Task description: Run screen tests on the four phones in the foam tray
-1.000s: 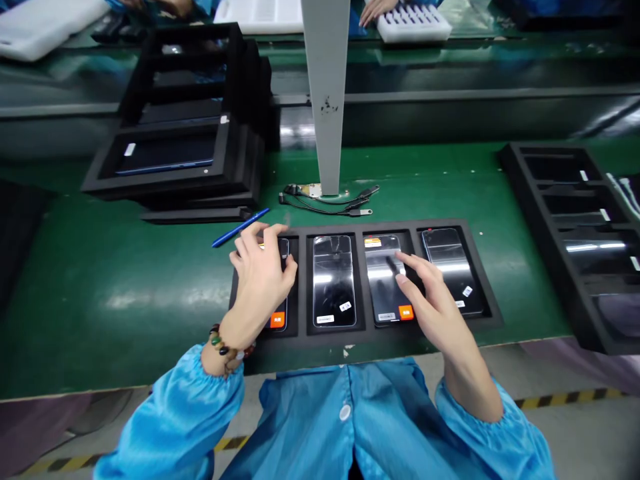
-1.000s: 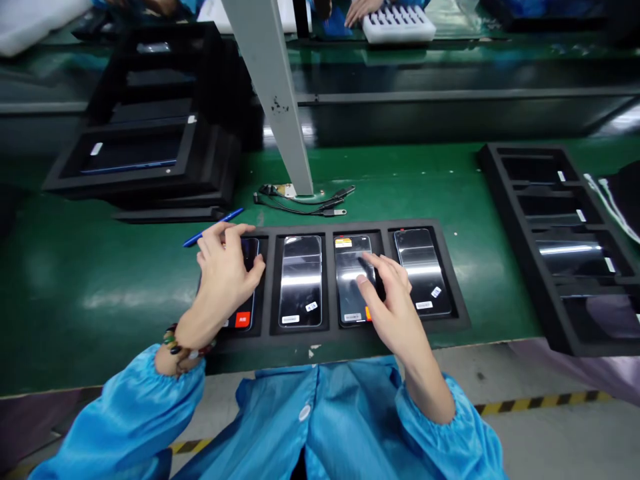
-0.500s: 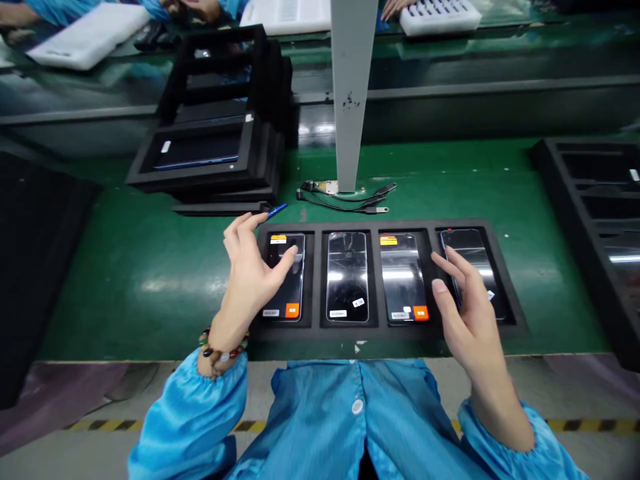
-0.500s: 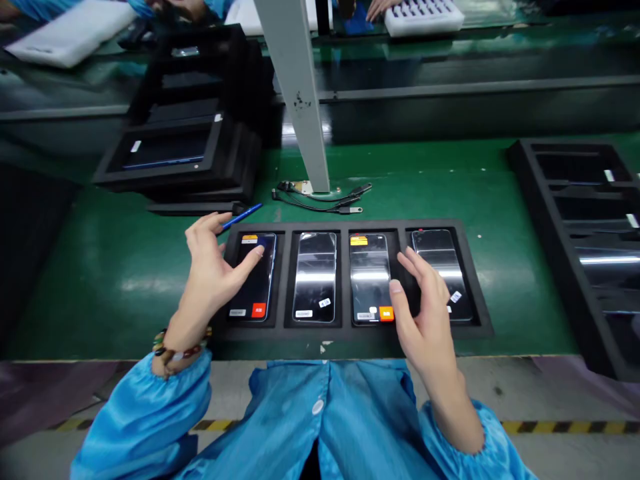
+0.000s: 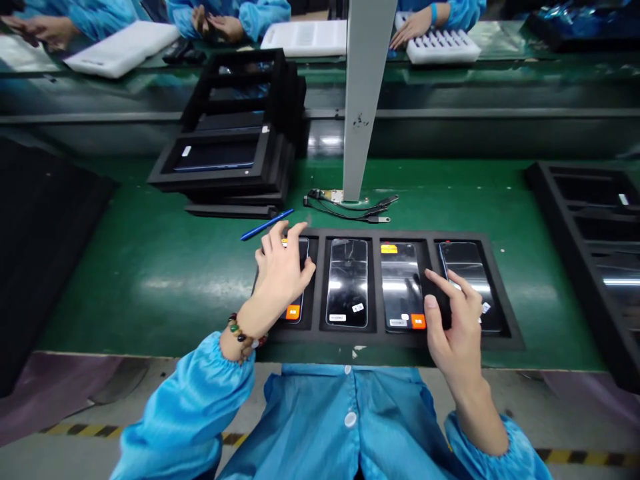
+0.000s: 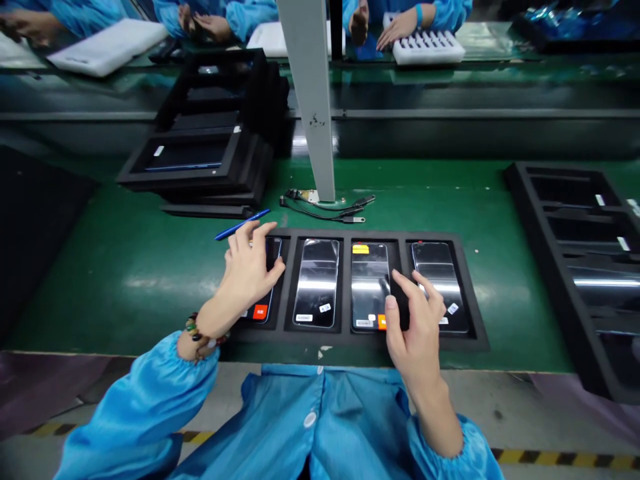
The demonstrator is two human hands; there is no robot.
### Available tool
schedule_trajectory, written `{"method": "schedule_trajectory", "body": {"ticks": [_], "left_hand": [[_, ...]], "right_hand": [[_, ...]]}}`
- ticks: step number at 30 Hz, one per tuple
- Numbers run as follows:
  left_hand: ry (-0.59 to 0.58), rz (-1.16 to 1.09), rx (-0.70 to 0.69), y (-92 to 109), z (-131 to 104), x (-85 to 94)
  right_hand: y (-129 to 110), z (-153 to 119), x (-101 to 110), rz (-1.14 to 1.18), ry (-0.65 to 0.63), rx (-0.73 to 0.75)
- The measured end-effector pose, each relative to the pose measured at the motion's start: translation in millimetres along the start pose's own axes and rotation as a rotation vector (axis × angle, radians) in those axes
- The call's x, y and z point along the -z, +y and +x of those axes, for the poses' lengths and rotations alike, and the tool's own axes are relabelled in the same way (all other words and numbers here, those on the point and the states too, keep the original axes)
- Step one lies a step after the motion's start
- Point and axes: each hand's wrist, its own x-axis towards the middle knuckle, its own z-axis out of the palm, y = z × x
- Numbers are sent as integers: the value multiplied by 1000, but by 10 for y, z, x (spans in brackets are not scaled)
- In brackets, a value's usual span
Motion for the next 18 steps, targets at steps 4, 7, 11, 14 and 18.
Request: {"method": "schedule_trajectory", "body": {"ticks": [4,7,11,14,18], "left_hand": [[62,-129,-59,-148,-16,-4],[157,-321,-96,-427,-89,52],[184,-473,48,-780,-311,72],[141,-539,84,-893,-471,-4],[139,-525,41,-882,-567,-56]], "right_hand": [[17,-11,-3,5,-1,28],[50,-5,42,46,-21,71],[100,20,130,28,-13,103],[114,33,158,38,-36,129],[109,32,140,29,-130,166]]}}
